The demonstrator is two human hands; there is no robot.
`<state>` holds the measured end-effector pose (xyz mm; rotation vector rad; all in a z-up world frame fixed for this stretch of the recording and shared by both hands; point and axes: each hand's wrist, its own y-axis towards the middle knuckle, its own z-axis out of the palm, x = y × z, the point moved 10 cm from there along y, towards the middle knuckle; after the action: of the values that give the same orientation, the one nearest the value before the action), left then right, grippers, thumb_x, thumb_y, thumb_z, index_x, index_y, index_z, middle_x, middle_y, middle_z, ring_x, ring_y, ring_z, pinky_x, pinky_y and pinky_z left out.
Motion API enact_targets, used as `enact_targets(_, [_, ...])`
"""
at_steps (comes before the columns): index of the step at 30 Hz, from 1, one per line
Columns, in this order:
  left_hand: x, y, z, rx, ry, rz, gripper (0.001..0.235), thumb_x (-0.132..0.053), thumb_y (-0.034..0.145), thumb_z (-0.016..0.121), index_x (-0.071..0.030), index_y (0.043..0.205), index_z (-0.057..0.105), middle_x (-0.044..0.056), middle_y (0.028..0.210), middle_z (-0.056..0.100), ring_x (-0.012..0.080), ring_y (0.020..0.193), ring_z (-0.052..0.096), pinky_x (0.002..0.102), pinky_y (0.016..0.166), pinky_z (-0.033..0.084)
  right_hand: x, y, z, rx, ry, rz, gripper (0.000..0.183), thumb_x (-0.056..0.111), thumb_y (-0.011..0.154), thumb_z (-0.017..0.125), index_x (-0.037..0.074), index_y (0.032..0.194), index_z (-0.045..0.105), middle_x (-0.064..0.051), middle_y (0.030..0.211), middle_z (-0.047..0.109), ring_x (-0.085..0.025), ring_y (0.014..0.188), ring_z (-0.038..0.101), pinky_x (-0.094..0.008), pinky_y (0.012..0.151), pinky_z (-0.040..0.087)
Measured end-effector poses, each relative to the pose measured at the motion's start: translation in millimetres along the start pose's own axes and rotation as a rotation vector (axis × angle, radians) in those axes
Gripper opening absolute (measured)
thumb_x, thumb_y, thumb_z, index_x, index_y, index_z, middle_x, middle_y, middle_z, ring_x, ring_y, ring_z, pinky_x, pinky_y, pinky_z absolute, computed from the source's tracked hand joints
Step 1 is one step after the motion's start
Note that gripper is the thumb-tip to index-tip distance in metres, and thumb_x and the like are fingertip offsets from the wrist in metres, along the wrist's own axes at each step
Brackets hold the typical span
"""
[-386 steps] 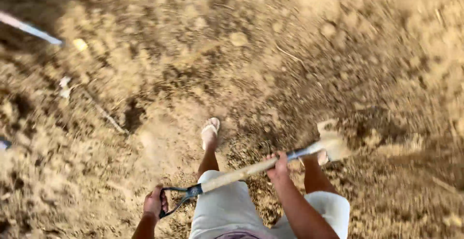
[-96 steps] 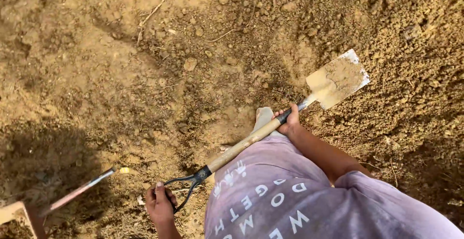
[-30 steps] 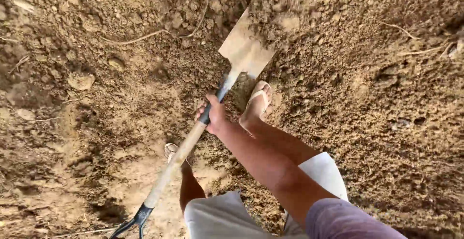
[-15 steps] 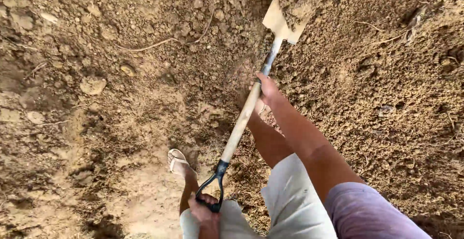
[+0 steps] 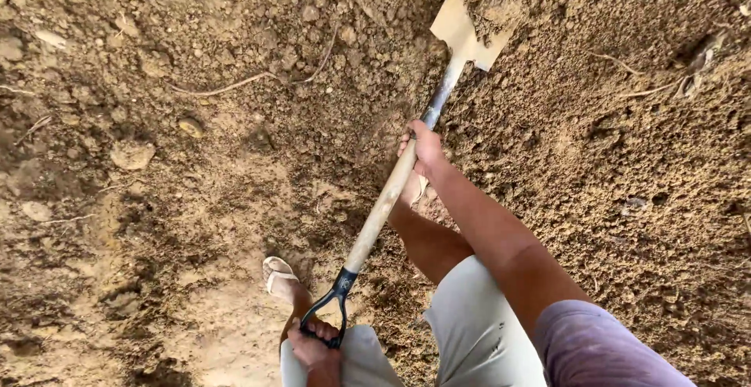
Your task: Shoveling loose soil into a wheelbarrow at an outdoor work site.
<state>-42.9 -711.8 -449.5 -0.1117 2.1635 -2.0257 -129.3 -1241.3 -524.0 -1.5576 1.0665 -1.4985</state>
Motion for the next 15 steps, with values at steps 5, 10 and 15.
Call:
enact_targets(5, [10.5,8.7,77.6,-0.046,-0.01,0.05,0.047,-0.053,0.094,0.046,-0.019,0.064,0.036,-0.003,0.051,0.028,0.0144,0.043,0.026,0.032,0.044,0.025,74.9,26.5,11.7,-0.003,-0.023,-0.012,0.017,0.021,0.091,0.062,0.008,0.091,0.051,-0.004,0.068,0.053,-0.017,0.055,0.052,-0.038,0.052,0.053])
enact_targets(10, [25.7,10.0,165.7,0.134,-0.082,0.062,0.042,-0.049,0.092,0.049,-0.019,0.064,0.038,-0.002,0.051,0.032,0.0148,0.043,0.028,0.033,0.044,0.027,152.7,46.3,24.3,0.06,-0.039,-0.098,0.016,0.017,0.096,0.062,0.008,0.096,0.049,-0.004,0.068,0.053,-0.017,0.053,0.05,-0.036,0.054,0.055])
enact_targets(15, [-20.1,41.0,251.8,0.374,0.034,0.377,0.04,-0.043,0.099,0.05,-0.02,0.068,0.038,-0.003,0.051,0.03,0.0123,0.04,0.024,0.032,0.036,0.022,195.5,77.3,54.1,0.089,0.022,-0.238,0.017,0.025,0.096,0.057,0.01,0.099,0.051,-0.002,0.061,0.05,-0.016,0.047,0.049,-0.035,0.046,0.051])
